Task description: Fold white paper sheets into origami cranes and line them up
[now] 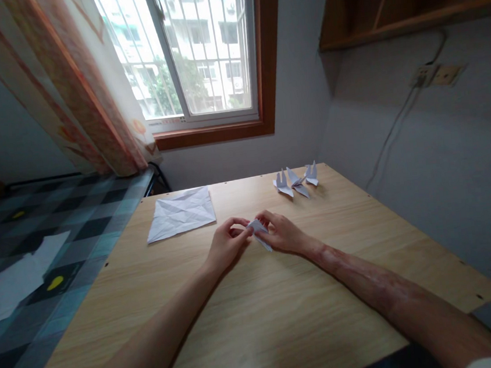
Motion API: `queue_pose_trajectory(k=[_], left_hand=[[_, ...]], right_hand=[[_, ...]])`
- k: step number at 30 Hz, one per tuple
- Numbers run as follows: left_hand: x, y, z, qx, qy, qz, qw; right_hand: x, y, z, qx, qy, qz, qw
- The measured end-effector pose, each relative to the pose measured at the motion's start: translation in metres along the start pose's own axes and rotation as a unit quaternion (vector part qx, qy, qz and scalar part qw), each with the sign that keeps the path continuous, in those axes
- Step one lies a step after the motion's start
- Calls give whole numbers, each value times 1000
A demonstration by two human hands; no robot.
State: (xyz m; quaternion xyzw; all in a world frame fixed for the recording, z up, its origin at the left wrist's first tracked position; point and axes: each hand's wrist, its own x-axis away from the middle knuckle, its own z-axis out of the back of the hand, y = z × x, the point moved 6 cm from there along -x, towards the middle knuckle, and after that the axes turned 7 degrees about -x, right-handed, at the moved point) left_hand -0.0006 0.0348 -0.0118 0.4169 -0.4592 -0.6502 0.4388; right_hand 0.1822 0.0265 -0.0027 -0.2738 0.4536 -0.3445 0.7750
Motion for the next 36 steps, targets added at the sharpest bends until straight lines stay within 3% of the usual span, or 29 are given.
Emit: queue_pose_trajectory(k=[36], left_hand=[[-2,-1,3,-21,2,-9,1000]], right_hand=[[-1,6,-3,30,-5,-17,999]])
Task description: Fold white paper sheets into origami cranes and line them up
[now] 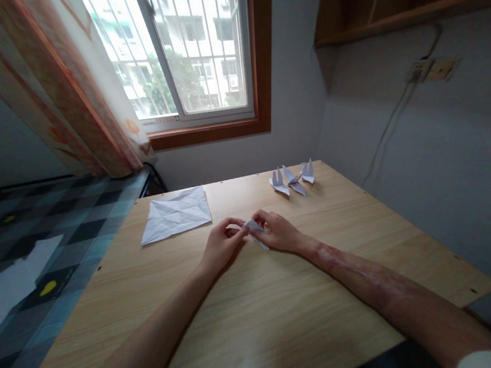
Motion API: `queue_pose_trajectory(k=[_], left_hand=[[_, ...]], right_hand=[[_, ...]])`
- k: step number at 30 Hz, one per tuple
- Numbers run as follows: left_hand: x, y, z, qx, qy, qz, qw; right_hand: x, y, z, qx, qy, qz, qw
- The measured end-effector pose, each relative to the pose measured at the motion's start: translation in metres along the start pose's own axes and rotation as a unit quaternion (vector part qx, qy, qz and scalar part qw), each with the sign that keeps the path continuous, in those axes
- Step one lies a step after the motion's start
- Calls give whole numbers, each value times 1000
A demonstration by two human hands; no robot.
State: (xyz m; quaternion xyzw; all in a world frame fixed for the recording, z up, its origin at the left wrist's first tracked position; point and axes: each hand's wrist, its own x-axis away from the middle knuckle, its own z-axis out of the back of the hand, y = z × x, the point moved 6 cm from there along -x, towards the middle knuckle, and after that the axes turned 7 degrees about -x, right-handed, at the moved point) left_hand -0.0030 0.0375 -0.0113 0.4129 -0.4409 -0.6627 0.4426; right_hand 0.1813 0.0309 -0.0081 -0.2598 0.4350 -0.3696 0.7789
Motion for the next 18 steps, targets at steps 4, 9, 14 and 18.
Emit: queue_pose_trajectory(k=[4,9,14,18], left_hand=[[-1,1,0,1,-3,0,1000],[-1,1,-1,4,0,2,1000],[-1,0,-3,9,-2,2,1000],[-1,0,-3,14,-3,7,1000]], right_hand=[[0,0,0,4,3,1,1000],[0,1,1,1,0,-3,1000],[0,-1,2,-9,-2,-3,1000],[1,-2,2,-5,-1,-6,1000]])
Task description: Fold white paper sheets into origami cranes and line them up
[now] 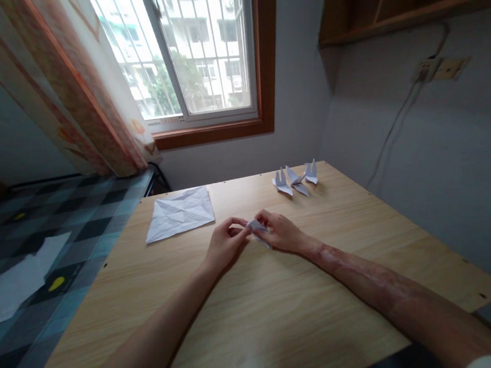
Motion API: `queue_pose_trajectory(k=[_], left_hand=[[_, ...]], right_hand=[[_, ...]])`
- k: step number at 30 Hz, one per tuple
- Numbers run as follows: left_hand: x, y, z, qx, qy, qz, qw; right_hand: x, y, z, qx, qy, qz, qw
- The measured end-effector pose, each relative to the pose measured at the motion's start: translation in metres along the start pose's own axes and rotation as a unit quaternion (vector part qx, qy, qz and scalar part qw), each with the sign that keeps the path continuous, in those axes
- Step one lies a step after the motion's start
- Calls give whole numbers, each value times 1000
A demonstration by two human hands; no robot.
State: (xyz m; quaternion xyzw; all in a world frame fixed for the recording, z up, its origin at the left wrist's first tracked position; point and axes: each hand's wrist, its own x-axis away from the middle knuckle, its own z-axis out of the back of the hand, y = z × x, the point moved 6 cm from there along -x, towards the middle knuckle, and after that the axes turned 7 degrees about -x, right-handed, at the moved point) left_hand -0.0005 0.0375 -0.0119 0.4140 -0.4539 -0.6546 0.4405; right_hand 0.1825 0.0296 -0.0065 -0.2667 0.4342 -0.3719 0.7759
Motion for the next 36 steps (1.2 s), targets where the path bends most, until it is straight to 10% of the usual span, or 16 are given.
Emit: queue_pose_trajectory(k=[36], left_hand=[[2,-2,2,13,-3,-1,1000]], right_hand=[[-1,2,-2,12,3,-3,1000]])
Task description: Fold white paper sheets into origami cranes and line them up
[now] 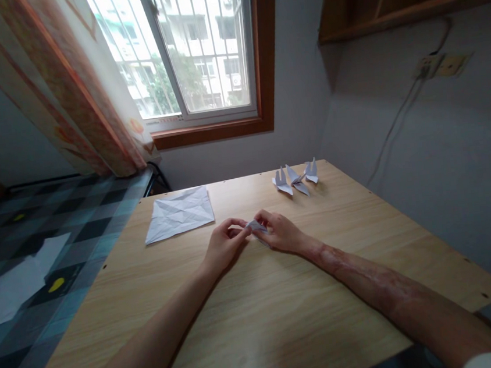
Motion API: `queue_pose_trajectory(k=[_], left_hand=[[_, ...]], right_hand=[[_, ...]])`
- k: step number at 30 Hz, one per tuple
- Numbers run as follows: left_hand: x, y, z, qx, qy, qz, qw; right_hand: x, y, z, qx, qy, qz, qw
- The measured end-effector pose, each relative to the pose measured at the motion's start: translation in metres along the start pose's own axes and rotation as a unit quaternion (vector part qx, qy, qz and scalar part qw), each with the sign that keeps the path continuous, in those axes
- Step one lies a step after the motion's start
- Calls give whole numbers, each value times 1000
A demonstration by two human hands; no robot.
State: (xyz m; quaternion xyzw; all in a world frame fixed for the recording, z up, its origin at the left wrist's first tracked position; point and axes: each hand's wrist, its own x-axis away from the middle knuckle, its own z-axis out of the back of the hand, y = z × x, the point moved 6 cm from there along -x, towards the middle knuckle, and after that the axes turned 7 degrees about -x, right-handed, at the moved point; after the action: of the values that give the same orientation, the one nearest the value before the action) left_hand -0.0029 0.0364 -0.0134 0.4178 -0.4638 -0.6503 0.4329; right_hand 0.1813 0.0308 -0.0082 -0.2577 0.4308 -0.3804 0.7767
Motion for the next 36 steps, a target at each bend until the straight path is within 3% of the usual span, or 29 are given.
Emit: queue_pose_trajectory(k=[24,30,36], left_hand=[[11,3,-1,-7,-6,-6,1000],[10,8,3,-45,26,-49,997],[5,4,5,-61,18,-54,997]], right_hand=[[8,-14,-1,25,-7,8,1000],[8,-11,0,-3,-11,-8,1000],[6,-9,2,-56,-2,-33,998]])
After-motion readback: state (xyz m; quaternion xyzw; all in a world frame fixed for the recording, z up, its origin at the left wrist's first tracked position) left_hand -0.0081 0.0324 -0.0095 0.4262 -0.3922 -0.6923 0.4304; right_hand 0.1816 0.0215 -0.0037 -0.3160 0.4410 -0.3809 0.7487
